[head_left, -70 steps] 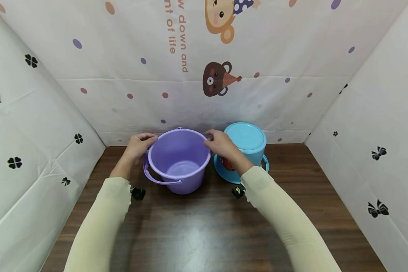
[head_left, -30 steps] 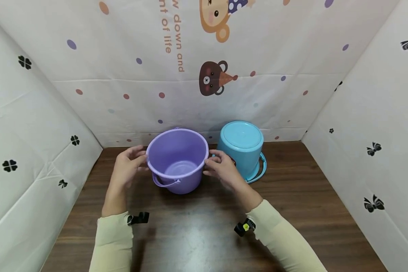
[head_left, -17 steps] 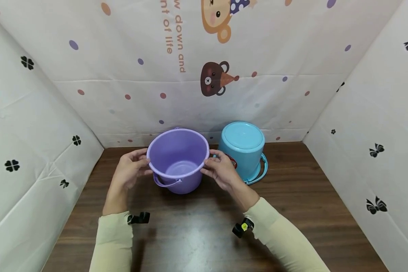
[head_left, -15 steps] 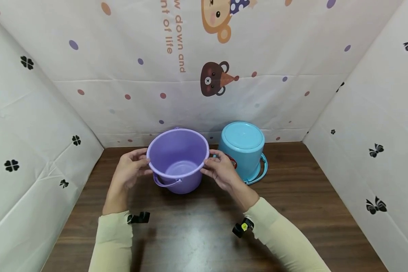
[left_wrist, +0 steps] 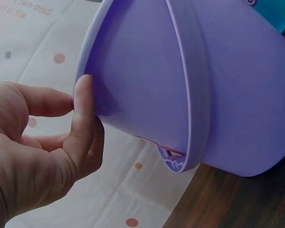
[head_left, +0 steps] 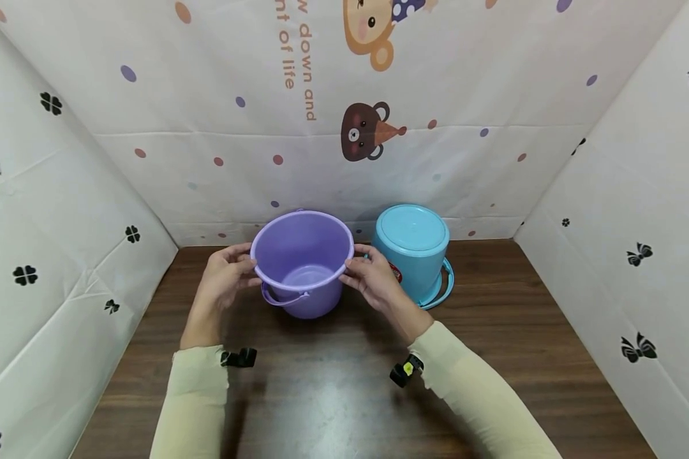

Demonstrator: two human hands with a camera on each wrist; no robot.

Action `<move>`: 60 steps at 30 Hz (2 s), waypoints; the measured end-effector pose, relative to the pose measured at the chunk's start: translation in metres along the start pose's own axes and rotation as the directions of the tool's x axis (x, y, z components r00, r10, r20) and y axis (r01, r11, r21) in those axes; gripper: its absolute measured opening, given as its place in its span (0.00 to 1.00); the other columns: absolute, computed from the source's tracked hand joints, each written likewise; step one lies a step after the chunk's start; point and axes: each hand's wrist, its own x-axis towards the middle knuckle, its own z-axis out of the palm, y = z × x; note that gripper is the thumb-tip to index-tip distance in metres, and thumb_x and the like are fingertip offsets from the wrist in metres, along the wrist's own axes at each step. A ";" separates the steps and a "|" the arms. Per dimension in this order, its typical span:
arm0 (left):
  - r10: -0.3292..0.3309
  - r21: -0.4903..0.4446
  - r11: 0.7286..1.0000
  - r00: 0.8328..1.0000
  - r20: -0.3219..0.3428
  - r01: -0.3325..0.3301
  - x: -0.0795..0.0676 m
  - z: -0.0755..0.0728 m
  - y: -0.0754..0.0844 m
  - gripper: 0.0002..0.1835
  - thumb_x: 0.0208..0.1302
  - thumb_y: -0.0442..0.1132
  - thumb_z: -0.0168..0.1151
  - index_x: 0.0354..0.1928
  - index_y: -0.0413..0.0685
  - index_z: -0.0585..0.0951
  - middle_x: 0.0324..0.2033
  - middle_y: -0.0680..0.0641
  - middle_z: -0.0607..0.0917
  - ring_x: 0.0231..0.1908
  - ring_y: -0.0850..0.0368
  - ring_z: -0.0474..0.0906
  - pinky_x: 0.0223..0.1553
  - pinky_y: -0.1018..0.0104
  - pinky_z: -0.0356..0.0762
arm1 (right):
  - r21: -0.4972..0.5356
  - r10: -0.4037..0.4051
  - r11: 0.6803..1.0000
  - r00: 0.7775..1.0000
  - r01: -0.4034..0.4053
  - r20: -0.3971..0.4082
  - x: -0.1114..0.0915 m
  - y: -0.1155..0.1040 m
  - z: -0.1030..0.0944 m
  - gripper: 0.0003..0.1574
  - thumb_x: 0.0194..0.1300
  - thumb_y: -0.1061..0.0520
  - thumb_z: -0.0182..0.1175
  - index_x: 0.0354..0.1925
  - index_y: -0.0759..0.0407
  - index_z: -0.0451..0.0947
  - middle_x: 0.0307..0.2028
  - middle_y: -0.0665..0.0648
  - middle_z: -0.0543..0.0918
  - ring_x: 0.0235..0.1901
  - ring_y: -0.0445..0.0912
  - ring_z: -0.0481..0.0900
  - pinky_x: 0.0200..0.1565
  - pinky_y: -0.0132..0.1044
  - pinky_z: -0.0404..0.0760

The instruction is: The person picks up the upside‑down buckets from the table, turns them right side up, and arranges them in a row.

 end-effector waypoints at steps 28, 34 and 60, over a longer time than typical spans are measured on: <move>-0.008 0.019 1.000 0.993 -0.118 0.010 0.023 0.008 0.003 0.30 0.74 0.27 0.52 0.76 0.34 0.63 0.49 0.41 0.75 0.33 0.63 0.80 0.31 0.71 0.87 | 0.031 -0.019 0.999 0.997 0.022 -0.076 0.024 0.002 0.009 0.37 0.73 0.72 0.52 0.76 0.66 0.55 0.40 0.55 0.78 0.34 0.43 0.81 0.40 0.34 0.88; -0.008 0.023 1.000 0.989 -0.145 0.012 0.023 0.011 0.004 0.29 0.75 0.27 0.52 0.76 0.35 0.65 0.46 0.44 0.75 0.33 0.62 0.79 0.30 0.71 0.86 | 0.045 -0.021 0.999 0.997 0.025 -0.071 0.025 0.002 0.010 0.38 0.73 0.72 0.53 0.76 0.65 0.55 0.40 0.55 0.78 0.34 0.43 0.81 0.40 0.34 0.88; 0.004 -0.015 1.000 0.983 -0.184 -0.007 0.025 0.001 0.000 0.27 0.76 0.31 0.55 0.74 0.35 0.68 0.46 0.46 0.80 0.30 0.63 0.82 0.31 0.71 0.87 | 0.034 0.003 0.999 0.998 -0.001 -0.057 0.030 0.009 0.014 0.35 0.75 0.69 0.54 0.75 0.68 0.56 0.42 0.58 0.78 0.34 0.43 0.82 0.42 0.33 0.88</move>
